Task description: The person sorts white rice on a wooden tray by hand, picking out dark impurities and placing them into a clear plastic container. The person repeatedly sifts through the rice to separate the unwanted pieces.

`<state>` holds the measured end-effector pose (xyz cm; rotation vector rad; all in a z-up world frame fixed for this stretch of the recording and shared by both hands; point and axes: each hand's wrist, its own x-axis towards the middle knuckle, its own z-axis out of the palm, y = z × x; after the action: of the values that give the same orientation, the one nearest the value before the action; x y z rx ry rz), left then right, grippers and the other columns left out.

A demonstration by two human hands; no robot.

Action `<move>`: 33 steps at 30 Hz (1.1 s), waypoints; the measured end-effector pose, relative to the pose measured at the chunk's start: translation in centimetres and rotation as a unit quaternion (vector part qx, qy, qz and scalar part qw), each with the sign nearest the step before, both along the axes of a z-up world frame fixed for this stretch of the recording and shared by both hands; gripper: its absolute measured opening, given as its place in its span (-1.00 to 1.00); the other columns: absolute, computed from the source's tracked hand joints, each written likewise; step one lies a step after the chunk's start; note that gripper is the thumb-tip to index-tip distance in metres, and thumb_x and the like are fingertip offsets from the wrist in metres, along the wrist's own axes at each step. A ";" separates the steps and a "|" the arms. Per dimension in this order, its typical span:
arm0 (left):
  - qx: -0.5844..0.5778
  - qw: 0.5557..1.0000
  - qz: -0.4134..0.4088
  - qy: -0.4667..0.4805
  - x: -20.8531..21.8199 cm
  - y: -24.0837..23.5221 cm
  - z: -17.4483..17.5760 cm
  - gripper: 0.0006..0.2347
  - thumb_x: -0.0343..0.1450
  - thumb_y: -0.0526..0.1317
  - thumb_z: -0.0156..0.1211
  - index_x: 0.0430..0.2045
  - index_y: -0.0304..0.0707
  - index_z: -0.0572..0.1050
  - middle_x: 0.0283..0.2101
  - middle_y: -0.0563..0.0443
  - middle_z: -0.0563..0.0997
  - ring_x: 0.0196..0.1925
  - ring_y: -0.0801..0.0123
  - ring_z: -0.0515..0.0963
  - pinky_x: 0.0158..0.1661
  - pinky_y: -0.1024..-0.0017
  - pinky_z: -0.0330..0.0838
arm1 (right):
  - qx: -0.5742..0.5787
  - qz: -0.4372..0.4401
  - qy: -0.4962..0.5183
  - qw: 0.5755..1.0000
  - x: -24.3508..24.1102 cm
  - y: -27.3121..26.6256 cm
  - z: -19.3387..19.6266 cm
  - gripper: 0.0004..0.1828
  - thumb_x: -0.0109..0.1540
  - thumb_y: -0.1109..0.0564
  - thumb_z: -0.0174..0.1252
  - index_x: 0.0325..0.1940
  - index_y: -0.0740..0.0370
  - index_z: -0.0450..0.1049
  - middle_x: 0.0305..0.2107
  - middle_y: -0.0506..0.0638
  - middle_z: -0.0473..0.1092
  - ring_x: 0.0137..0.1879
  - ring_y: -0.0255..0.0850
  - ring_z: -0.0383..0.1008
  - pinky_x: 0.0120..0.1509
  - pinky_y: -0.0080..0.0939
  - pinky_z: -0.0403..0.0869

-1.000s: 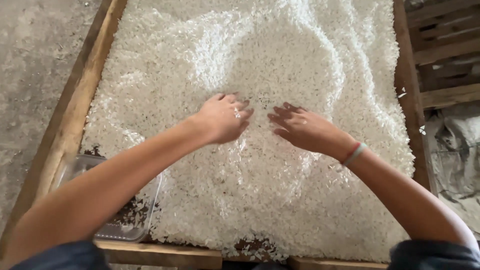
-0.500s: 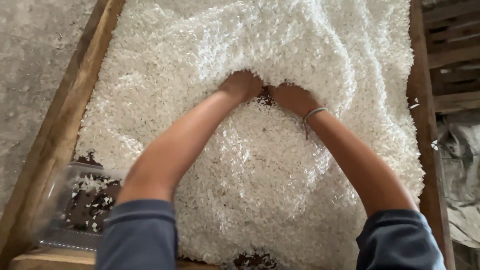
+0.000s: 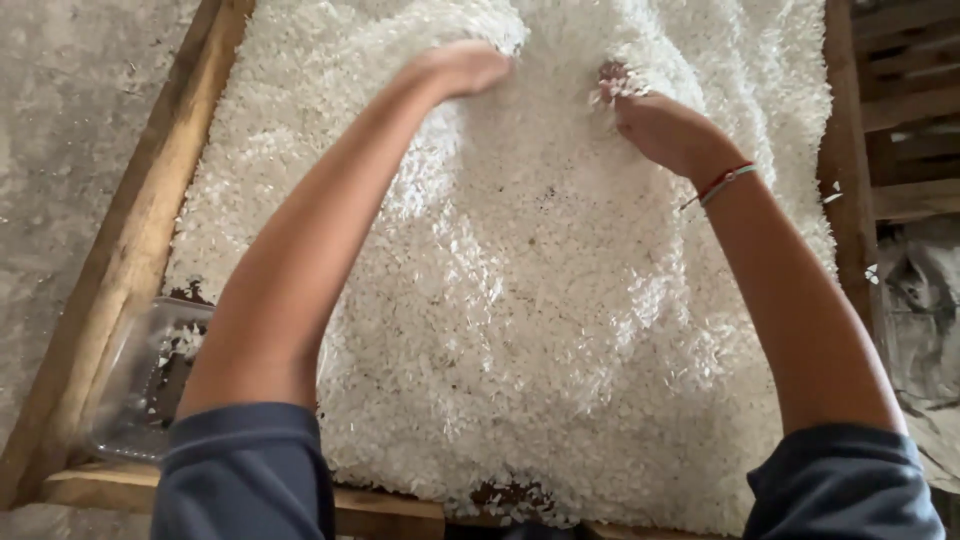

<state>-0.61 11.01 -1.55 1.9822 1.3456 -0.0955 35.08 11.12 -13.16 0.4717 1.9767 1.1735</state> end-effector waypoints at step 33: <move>0.433 0.886 -0.160 0.044 -0.1 -13.1 -10.4 -0.55 0.51 0.07 -0.25 0.24 -0.03 0.35 0.22 0.04 0.48 0.28 0.07 0.43 0.15 -0.07 0.32 | -0.258 -0.297 0.539 0.744 -13.4 -16.3 5.1 -0.48 0.45 -0.15 -0.23 0.41 0.03 0.33 0.38 0.04 0.24 0.53 0.04 0.13 0.55 0.12 0.11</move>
<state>-0.67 -2.08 -11.92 2.9729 1.1995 0.3273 21.69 -5.16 -8.10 1.5721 2.5842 -0.2206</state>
